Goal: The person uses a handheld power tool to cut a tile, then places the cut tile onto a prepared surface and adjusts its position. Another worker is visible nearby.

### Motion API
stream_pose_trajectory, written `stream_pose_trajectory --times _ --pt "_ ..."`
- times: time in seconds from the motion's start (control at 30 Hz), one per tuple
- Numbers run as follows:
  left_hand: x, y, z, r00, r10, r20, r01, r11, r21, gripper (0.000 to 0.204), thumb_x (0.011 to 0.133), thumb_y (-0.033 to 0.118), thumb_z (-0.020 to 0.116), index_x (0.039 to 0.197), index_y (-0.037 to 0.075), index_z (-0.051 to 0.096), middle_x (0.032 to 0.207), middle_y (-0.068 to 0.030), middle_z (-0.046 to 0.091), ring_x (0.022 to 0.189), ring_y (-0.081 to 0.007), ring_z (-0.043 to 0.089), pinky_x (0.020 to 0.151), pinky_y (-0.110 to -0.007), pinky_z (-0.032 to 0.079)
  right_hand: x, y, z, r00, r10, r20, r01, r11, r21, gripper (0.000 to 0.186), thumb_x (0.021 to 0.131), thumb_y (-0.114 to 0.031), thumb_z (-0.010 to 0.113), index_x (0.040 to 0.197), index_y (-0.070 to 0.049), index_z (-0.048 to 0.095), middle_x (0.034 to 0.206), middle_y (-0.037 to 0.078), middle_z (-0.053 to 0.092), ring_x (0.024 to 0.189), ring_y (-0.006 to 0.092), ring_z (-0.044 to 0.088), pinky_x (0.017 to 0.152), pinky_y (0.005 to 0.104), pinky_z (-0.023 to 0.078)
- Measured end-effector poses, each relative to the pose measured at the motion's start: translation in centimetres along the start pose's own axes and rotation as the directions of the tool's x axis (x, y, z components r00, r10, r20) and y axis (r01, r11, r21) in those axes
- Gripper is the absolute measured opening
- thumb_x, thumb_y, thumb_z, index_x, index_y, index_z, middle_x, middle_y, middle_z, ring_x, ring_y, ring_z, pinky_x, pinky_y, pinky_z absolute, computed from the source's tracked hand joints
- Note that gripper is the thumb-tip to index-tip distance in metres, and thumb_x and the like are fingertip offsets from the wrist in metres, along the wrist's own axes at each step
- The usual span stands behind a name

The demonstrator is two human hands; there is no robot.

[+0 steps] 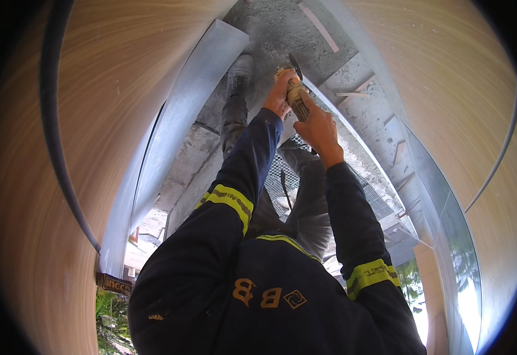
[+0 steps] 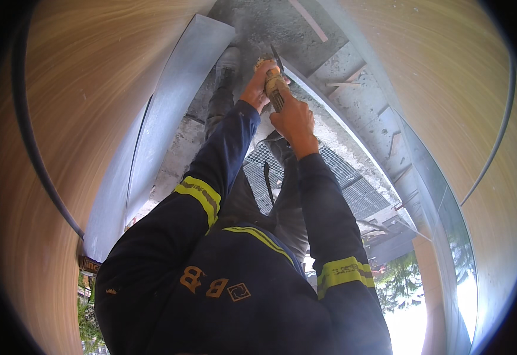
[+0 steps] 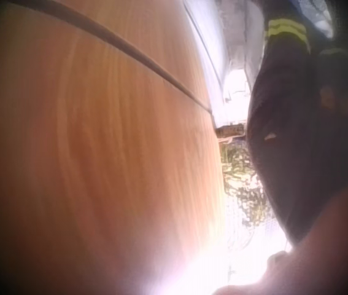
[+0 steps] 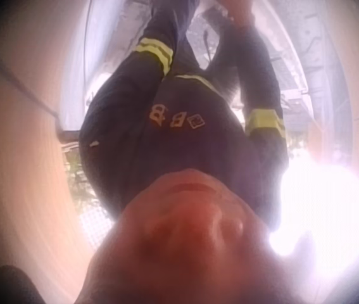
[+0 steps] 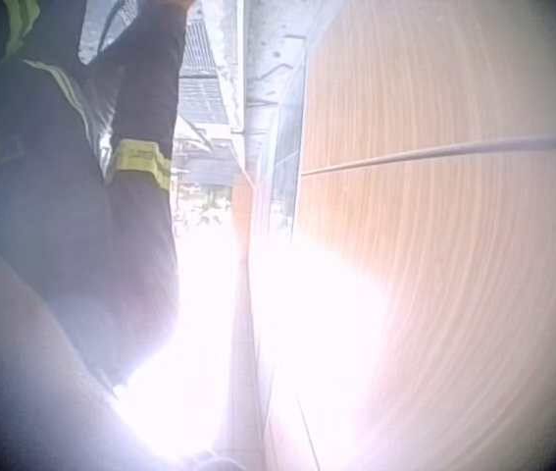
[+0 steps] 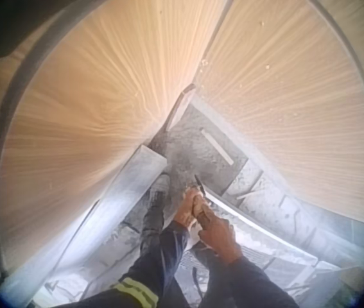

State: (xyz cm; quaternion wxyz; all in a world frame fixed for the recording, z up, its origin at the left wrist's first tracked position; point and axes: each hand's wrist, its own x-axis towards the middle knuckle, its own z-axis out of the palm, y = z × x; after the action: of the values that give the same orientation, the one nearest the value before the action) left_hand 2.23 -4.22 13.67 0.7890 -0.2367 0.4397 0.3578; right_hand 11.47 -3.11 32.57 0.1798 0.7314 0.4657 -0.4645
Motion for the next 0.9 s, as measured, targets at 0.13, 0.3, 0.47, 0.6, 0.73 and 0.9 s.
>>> stream_pose_trajectory --times 0.13,0.3,0.47,0.6,0.73,0.9 --pt "0.3 0.0 -0.3 1.0 0.007 -0.005 -0.007 1.0 -0.004 0.031 0.097 0.028 0.075 0.11 0.006 0.058 0.089 -0.01 0.065 0.075 -0.0276 0.075 0.068 -0.04 0.065 -0.4 -0.2 0.0 1.0 -0.014 -0.011 0.014 1.0 0.012 0.09 0.076 -0.017 0.07 0.162 -0.031 0.047 0.117 0.03 0.075 0.115 0.0504 0.071 0.101 0.0548 0.055" --pt "-0.3 -0.1 -0.2 1.0 0.021 -0.011 -0.021 1.0 0.007 0.031 0.097 0.029 0.075 0.111 0.007 0.058 0.091 -0.0105 0.065 0.076 -0.0272 0.075 0.067 -0.039 0.065 -0.7 -0.1 0.0 1.0 -0.016 -0.018 0.016 1.0 0.024 0.09 0.075 -0.018 0.069 0.162 -0.031 0.048 0.117 0.033 0.074 0.115 0.0516 0.07 0.101 0.0544 0.055" --pt "-0.7 -0.3 -0.1 1.0 0.015 0.001 -0.015 1.0 0.026 0.03 0.098 0.03 0.074 0.112 0.008 0.058 0.09 -0.0104 0.066 0.077 -0.0276 0.075 0.068 -0.04 0.065 -0.5 0.5 0.5 1.0 0.001 -0.01 -0.001 1.0 -0.018 0.089 0.077 -0.016 0.07 0.162 -0.031 0.047 0.115 0.029 0.075 0.113 0.0491 0.071 0.101 0.0549 0.055" --pt "-1.0 -0.5 -0.1 1.0 -0.009 0.007 0.009 1.0 0.009 0.029 0.099 0.03 0.073 0.112 0.009 0.058 0.09 -0.0116 0.067 0.079 -0.0287 0.076 0.069 -0.041 0.064 -0.4 1.0 1.0 0.999 -0.038 -0.027 0.037 0.999 -0.034 0.087 0.077 -0.016 0.07 0.161 -0.029 0.048 0.113 0.029 0.076 0.109 0.0496 0.072 0.099 0.0554 0.056" --pt "-2.4 -0.2 0.5 1.0 0.013 0.013 -0.013 1.0 0.02 0.033 0.097 0.031 0.074 0.113 0.008 0.058 0.094 -0.0139 0.069 0.081 -0.0294 0.076 0.071 -0.041 0.064 -1.0 1.1 0.8 0.999 -0.051 -0.004 0.05 0.998 -0.026 0.091 0.075 -0.018 0.069 0.162 -0.03 0.046 0.112 0.033 0.075 0.109 0.0511 0.072 0.098 0.0551 0.056" --pt "-5.0 1.9 0.0 0.996 0.058 -0.068 -0.053 0.996 0.065 0.042 0.095 0.034 0.075 0.12 0.004 0.057 0.095 -0.0148 0.07 0.084 -0.0285 0.075 0.075 -0.04 0.064 -2.9 0.0 1.3 0.996 -0.068 0.059 0.071 0.996 -0.049 0.105 0.075 -0.019 0.072 0.17 -0.023 0.028 0.111 0.032 0.075 0.105 0.0521 0.072 0.097 0.0553 0.057"
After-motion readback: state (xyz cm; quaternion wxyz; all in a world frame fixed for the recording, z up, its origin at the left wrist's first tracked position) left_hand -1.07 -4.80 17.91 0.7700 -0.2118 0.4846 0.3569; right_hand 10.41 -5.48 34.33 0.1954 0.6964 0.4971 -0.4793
